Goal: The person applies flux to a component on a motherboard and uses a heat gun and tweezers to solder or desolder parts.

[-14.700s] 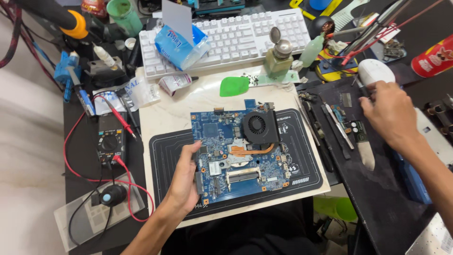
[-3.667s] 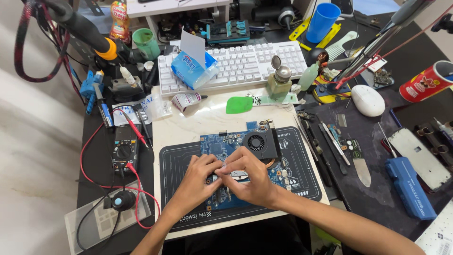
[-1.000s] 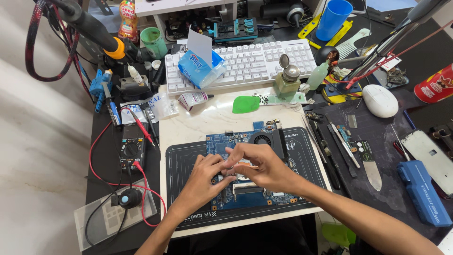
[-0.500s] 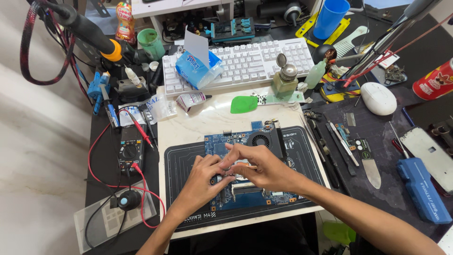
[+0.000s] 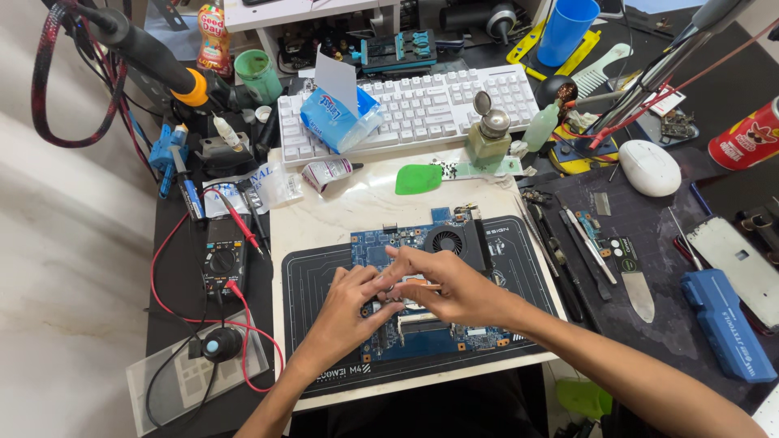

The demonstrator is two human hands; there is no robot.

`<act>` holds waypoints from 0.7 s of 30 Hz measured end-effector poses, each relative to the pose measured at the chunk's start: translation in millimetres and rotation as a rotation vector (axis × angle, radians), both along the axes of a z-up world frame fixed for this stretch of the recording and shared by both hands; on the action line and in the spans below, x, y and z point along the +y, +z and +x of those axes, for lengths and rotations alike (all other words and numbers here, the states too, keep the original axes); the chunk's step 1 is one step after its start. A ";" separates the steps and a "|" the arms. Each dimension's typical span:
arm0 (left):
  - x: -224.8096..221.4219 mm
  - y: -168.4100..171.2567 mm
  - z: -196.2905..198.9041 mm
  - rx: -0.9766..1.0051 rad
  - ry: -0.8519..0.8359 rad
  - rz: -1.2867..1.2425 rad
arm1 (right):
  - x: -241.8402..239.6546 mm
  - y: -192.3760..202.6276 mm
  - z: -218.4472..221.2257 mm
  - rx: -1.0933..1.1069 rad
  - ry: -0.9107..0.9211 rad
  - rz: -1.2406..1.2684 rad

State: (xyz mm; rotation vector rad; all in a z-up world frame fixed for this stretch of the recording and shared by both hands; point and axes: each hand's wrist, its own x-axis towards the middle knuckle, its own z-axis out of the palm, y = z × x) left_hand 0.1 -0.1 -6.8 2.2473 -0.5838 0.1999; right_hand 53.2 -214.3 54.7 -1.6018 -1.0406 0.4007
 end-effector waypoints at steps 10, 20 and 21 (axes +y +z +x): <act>-0.3 -0.1 0.0 0.057 0.017 0.009 | -1.7 -3.0 2.4 0.082 -0.043 0.027; 0.3 -4.6 0.8 0.168 0.033 0.040 | -1.5 2.9 1.9 -0.067 -0.006 0.005; 0.0 -4.3 1.4 0.182 0.036 0.039 | -3.9 4.9 2.2 -0.031 -0.002 -0.009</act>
